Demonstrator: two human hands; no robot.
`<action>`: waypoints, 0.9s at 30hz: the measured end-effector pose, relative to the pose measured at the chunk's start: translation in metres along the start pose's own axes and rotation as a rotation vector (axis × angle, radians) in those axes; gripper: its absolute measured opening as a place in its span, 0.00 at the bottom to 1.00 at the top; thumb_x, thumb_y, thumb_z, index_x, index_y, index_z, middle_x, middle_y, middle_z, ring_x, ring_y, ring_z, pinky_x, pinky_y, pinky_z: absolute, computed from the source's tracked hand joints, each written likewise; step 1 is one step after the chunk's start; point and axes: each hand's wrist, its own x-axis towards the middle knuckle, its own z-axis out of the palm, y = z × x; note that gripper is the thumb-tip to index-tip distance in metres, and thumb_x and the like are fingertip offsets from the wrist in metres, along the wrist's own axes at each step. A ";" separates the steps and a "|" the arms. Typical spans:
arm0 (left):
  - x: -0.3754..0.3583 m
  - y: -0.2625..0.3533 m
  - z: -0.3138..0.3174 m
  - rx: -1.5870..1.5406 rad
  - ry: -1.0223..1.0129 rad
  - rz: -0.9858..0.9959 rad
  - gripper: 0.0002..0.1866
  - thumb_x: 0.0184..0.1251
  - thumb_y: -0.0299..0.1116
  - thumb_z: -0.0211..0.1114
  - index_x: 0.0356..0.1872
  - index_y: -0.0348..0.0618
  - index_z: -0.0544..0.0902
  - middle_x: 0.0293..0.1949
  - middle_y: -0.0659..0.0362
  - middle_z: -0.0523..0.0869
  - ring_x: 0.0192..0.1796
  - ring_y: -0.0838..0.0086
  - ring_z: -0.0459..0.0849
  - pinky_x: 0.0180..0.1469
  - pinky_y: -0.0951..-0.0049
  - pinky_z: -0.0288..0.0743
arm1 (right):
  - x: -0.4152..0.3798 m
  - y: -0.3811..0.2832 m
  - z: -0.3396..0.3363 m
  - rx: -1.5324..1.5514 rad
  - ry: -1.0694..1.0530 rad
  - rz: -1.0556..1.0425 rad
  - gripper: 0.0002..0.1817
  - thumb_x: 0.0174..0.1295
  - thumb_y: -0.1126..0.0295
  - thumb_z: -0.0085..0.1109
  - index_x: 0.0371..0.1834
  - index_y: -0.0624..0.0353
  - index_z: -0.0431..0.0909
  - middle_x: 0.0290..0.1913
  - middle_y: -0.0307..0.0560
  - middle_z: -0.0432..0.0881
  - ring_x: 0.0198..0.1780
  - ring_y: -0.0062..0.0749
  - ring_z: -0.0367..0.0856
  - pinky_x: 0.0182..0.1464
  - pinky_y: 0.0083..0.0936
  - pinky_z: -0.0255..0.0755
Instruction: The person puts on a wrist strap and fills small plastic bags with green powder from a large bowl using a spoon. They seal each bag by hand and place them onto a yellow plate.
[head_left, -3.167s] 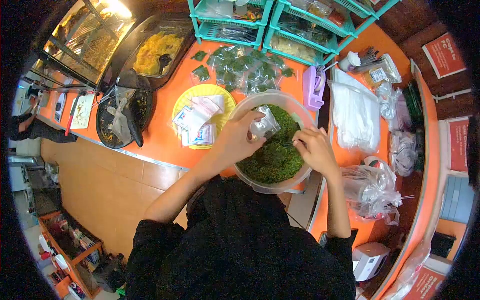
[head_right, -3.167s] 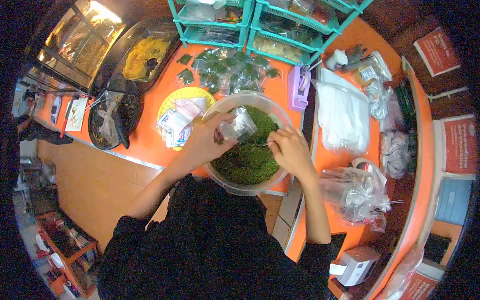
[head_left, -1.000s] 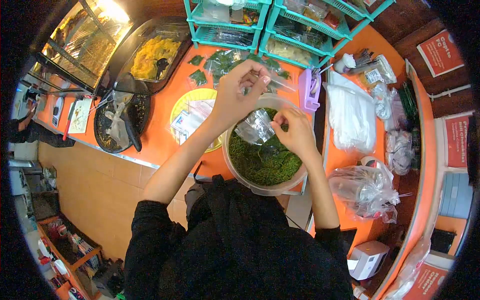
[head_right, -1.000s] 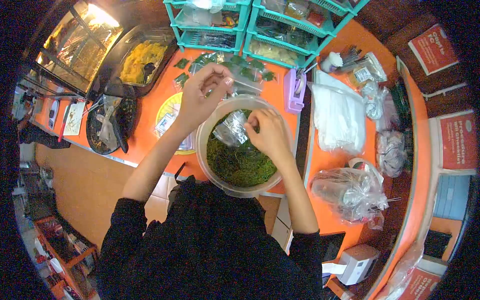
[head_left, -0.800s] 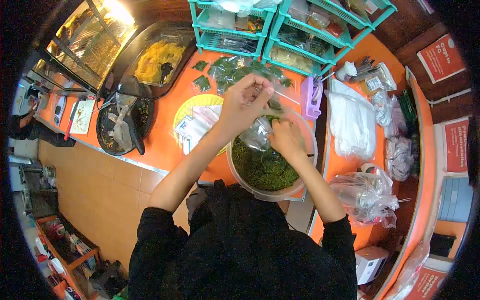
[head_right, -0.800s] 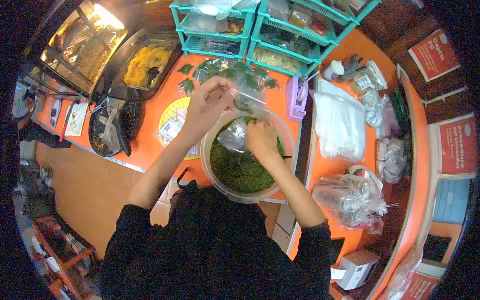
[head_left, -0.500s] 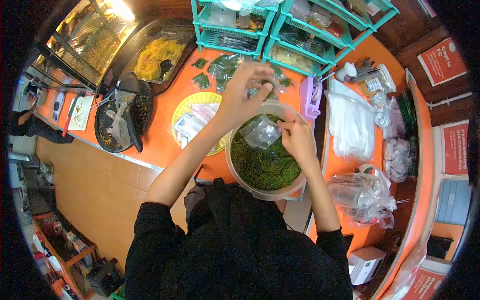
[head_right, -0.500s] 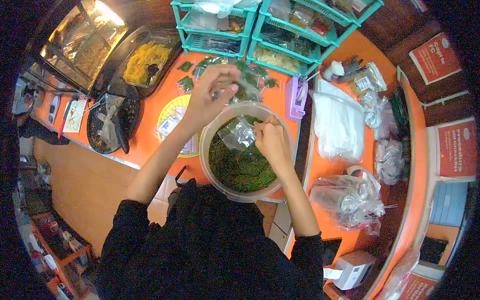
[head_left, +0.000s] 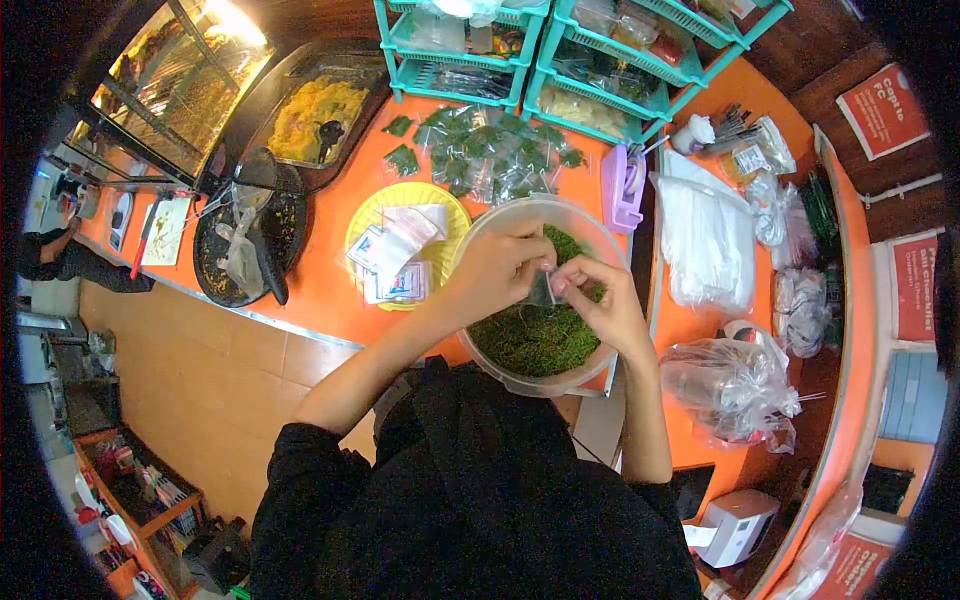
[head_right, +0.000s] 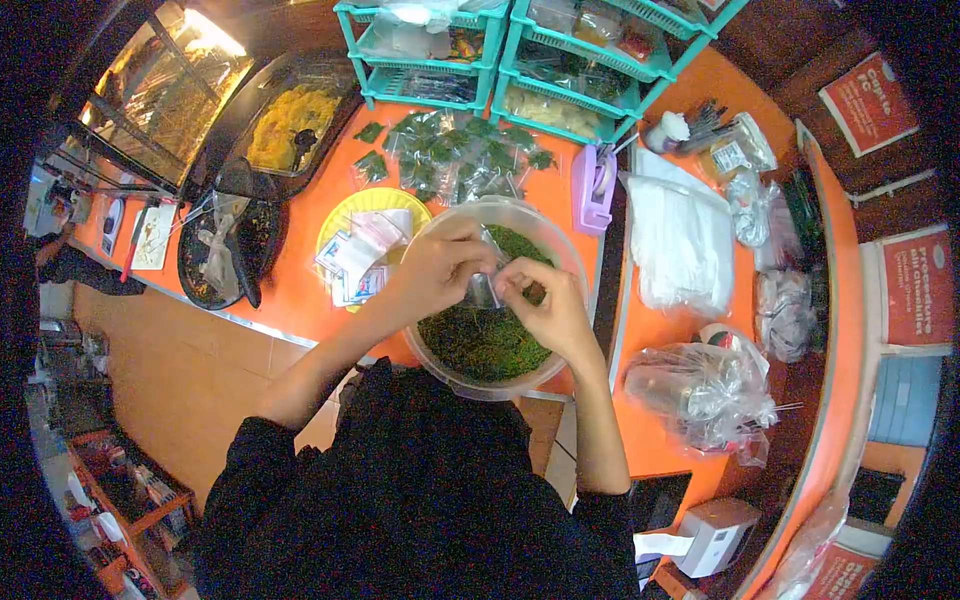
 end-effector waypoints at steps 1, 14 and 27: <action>0.000 0.003 0.003 0.003 -0.001 0.001 0.06 0.60 0.23 0.69 0.38 0.41 0.84 0.36 0.55 0.79 0.40 0.61 0.82 0.40 0.64 0.76 | -0.002 -0.003 -0.003 0.002 -0.096 0.071 0.03 0.63 0.78 0.67 0.35 0.62 0.82 0.29 0.35 0.81 0.31 0.16 0.77 0.36 0.17 0.70; -0.019 0.016 0.015 -0.509 -0.113 -0.429 0.12 0.73 0.34 0.66 0.33 0.35 0.80 0.23 0.56 0.81 0.25 0.73 0.82 0.28 0.66 0.73 | -0.012 0.000 0.009 0.373 -0.049 0.307 0.04 0.61 0.82 0.62 0.32 0.61 0.80 0.24 0.31 0.76 0.24 0.11 0.69 0.26 0.17 0.59; -0.017 0.033 0.003 -0.237 -0.130 -0.245 0.09 0.72 0.31 0.63 0.35 0.34 0.82 0.25 0.45 0.84 0.27 0.53 0.86 0.33 0.58 0.79 | -0.020 -0.001 0.019 0.002 -0.014 0.082 0.06 0.61 0.77 0.62 0.38 0.63 0.74 0.23 0.47 0.74 0.25 0.30 0.75 0.31 0.28 0.69</action>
